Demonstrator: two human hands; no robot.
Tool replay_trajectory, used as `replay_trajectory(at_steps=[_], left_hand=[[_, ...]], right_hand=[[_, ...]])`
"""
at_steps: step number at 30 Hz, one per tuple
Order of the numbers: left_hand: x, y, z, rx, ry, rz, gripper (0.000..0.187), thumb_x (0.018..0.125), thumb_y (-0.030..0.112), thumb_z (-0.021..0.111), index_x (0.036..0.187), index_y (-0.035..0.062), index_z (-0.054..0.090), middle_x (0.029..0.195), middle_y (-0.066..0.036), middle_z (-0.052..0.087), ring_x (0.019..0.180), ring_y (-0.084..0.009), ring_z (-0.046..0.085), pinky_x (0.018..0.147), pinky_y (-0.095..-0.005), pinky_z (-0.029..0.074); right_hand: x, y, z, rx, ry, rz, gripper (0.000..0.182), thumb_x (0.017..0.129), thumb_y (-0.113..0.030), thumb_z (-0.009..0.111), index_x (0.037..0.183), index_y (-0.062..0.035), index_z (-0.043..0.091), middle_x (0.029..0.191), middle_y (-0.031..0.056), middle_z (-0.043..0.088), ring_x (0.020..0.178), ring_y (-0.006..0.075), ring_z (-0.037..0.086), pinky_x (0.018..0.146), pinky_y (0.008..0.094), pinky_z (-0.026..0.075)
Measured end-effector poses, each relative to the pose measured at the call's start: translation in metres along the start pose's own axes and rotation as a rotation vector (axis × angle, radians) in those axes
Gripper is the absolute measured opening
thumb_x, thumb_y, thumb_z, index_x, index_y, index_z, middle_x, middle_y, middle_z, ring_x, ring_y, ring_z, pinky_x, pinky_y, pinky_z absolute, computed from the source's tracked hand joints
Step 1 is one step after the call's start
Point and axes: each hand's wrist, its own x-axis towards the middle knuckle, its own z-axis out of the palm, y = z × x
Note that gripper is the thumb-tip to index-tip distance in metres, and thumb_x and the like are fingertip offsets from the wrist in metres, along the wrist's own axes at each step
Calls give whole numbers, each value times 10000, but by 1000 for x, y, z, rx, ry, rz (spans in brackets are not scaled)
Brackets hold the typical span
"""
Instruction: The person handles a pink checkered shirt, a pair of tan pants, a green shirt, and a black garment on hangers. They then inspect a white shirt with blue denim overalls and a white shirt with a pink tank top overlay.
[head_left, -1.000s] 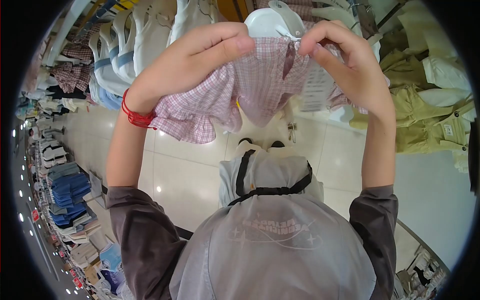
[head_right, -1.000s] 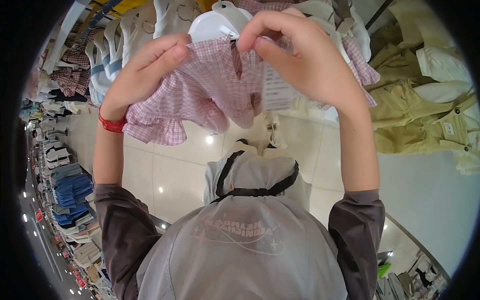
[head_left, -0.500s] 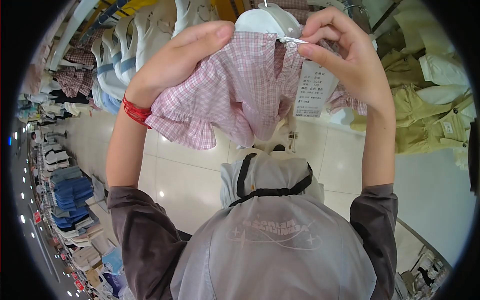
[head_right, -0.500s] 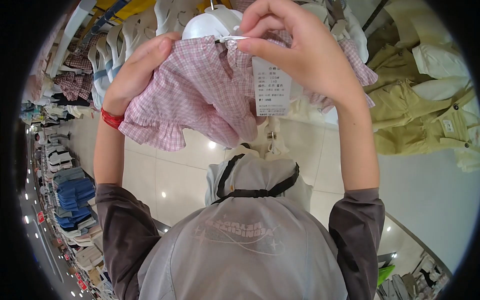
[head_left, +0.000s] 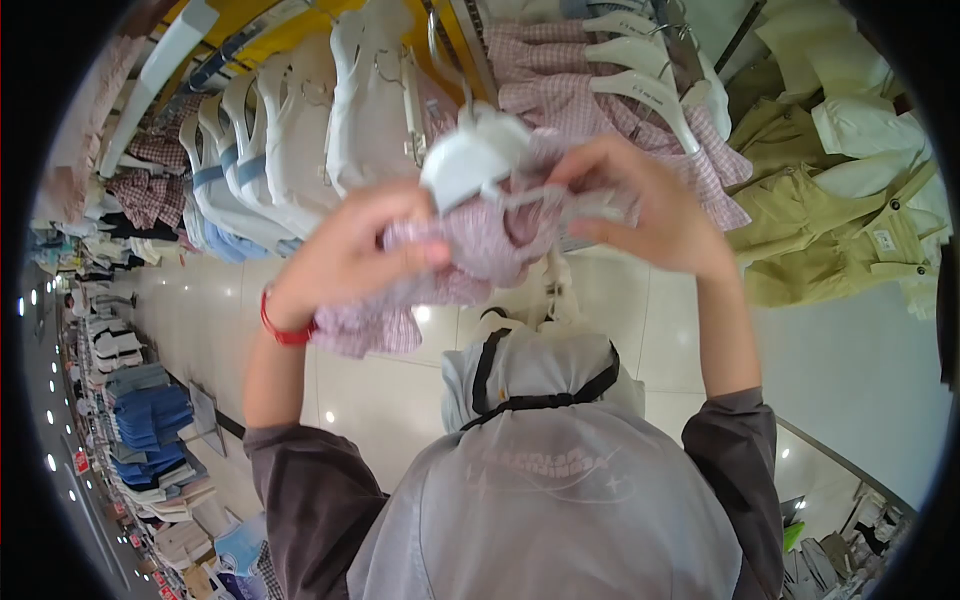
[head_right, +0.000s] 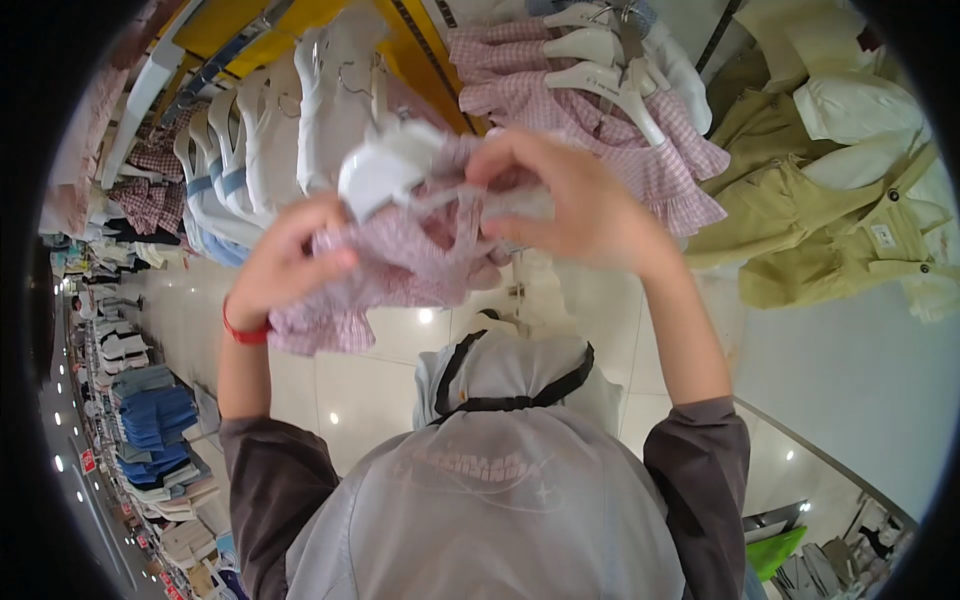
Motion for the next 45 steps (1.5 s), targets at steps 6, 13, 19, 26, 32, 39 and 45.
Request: replay_trajectory(at_steps=[6, 13, 19, 26, 32, 39, 45], left_hand=[[-34, 7, 47, 0, 59, -77, 234, 731, 157, 685, 738, 52, 477, 742, -78, 460, 712, -231, 475, 628, -302, 387], [8, 3, 168, -97, 420, -97, 313, 727, 103, 649, 975, -1, 488, 986, -175, 468, 873, -347, 494, 730, -377, 418], [38, 2, 215, 181, 470, -13, 590, 680, 164, 693, 1169, -27, 424, 1095, -205, 443, 998, -373, 443, 812, -417, 397], [40, 5, 188, 190, 224, 176, 543, 693, 165, 661, 1163, 10, 438, 1206, -214, 406, 1068, -373, 416, 885, -427, 357], [34, -21, 154, 265, 558, 185, 506, 702, 137, 664, 1154, 34, 459, 1194, -168, 440, 1089, -340, 420, 899, -416, 348], [46, -20, 140, 203, 364, -10, 338, 696, 127, 664, 1000, 32, 550, 994, -136, 542, 908, -310, 517, 778, -394, 397], [54, -28, 143, 381, 695, 164, 298, 692, 120, 670, 951, 20, 562, 919, -120, 541, 786, -303, 517, 664, -364, 416]], right_hand=[[-43, 33, 21, 20, 104, 162, 409, 752, -35, 654, 1110, -40, 455, 1046, 61, 505, 929, 150, 530, 826, 291, 436], [-47, 25, 81, 546, 180, 285, 610, 793, -170, 640, 1259, 2, 285, 1016, 90, 533, 872, 153, 566, 731, 290, 467], [-42, 41, 57, -47, 160, 371, 606, 820, -258, 586, 1278, 2, 286, 1001, 171, 555, 848, 217, 572, 752, 311, 444], [-47, 19, 17, -241, 196, 478, 385, 804, -250, 601, 1081, -5, 497, 721, 179, 577, 623, 274, 583, 600, 343, 436], [-47, 10, -28, -442, 136, 242, 285, 730, -256, 681, 908, -52, 595, 698, 125, 605, 617, 261, 591, 573, 330, 440], [-52, 10, -11, -528, 13, 220, 321, 717, -335, 671, 901, -79, 610, 710, 122, 628, 668, 282, 609, 582, 331, 450], [-60, 15, -8, -277, 135, 380, 400, 750, -221, 679, 1090, -70, 532, 872, 88, 620, 806, 171, 607, 685, 306, 466]])
